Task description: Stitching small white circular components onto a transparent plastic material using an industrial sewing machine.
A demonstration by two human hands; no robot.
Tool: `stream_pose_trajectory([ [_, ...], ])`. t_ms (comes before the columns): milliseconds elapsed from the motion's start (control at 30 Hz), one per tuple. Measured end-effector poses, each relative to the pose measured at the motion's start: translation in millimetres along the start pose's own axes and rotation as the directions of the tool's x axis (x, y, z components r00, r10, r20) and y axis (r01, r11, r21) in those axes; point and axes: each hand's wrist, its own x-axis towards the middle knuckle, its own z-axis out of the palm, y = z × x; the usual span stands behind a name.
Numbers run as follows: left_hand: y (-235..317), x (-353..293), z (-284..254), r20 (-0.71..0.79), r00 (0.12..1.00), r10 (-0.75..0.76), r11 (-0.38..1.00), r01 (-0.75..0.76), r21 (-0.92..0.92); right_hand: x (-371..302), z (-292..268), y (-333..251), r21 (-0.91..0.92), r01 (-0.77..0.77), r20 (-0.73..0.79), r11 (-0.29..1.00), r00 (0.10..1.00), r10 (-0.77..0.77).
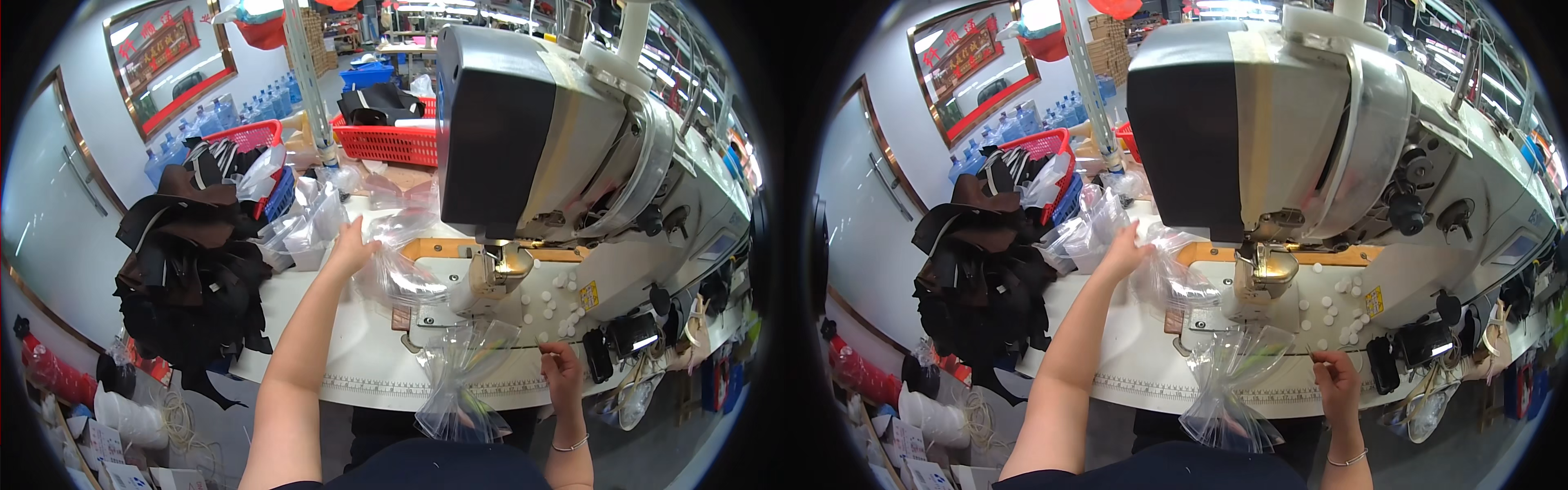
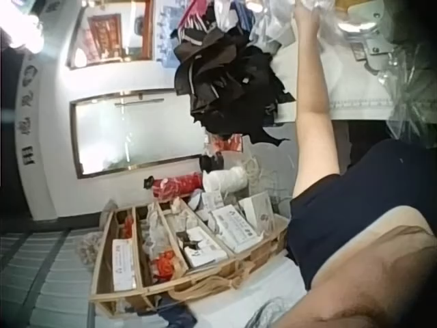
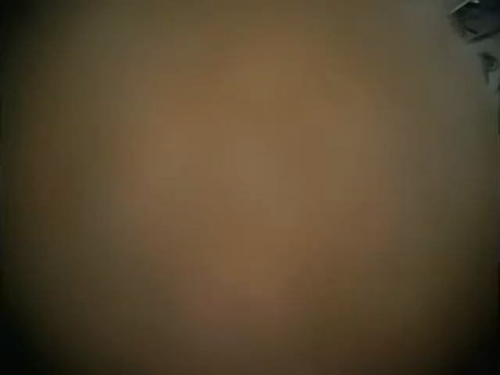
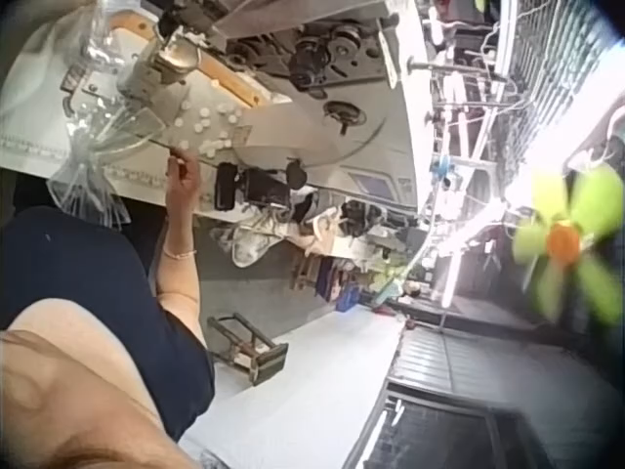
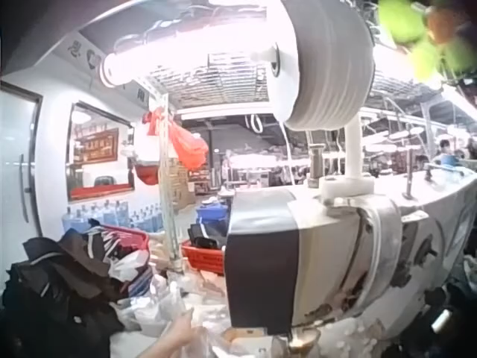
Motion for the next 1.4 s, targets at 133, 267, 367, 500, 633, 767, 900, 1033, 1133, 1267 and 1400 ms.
stream_pose_trajectory([
  [133,46.5,-21.5,-1.0,-0.241,0.944,0.227,0.973,-0.227,0.029,4.4,-1.5,0.7,0.026,-0.031,-0.048,0.999,0.998,0.032],
  [267,26.7,-9.2,4.5,0.149,0.958,0.246,0.931,-0.191,-0.311,5.4,-0.5,2.7,-0.017,-0.02,-0.042,1.0,0.999,0.019],
  [367,30.7,-1.5,6.3,0.016,0.965,0.26,0.815,-0.211,-0.54,1.2,-6.3,7.1,0.035,0.017,-0.032,0.999,0.999,-0.016],
  [500,35.4,11.1,0.1,0.329,0.94,-0.087,0.719,0.288,-0.633,-1.4,-13.0,7.1,0.048,-0.038,-0.068,0.998,0.997,0.041],
  [633,50.8,-10.4,12.5,0.206,0.973,0.106,0.993,-0.094,-0.069,4.8,-15.7,12.9,-0.061,-0.008,-0.131,0.998,0.991,0.0],
  [767,56.0,-20.6,18.9,0.237,0.943,0.233,0.895,-0.303,0.327,29.2,-19.1,22.3,-0.13,0.09,-0.305,0.987,0.944,-0.126],
  [900,22.2,-6.9,17.1,0.076,0.971,0.229,0.95,-0.205,-0.234,60.5,-8.7,2.4,-0.488,0.138,-0.102,0.862,0.972,-0.213],
  [1033,66.9,-50.1,3.7,-0.09,0.991,0.098,0.737,-0.133,-0.663,84.2,-16.6,12.6,-0.619,0.279,0.067,0.734,0.95,-0.304],
  [1133,89.0,-107.7,-14.6,0.149,0.985,0.087,0.625,0.062,-0.778,87.5,-27.3,-9.3,-0.718,0.14,0.067,0.682,0.989,-0.132],
  [1267,142.4,-163.3,-21.8,0.317,0.867,0.385,0.546,0.063,-0.835,71.6,-28.0,7.1,-0.749,0.163,0.169,0.642,0.984,-0.053],
  [1400,190.8,-173.8,-10.3,0.408,0.733,0.545,0.634,-0.041,-0.773,64.1,-25.2,26.1,-0.687,0.213,0.089,0.694,0.973,-0.211],
])
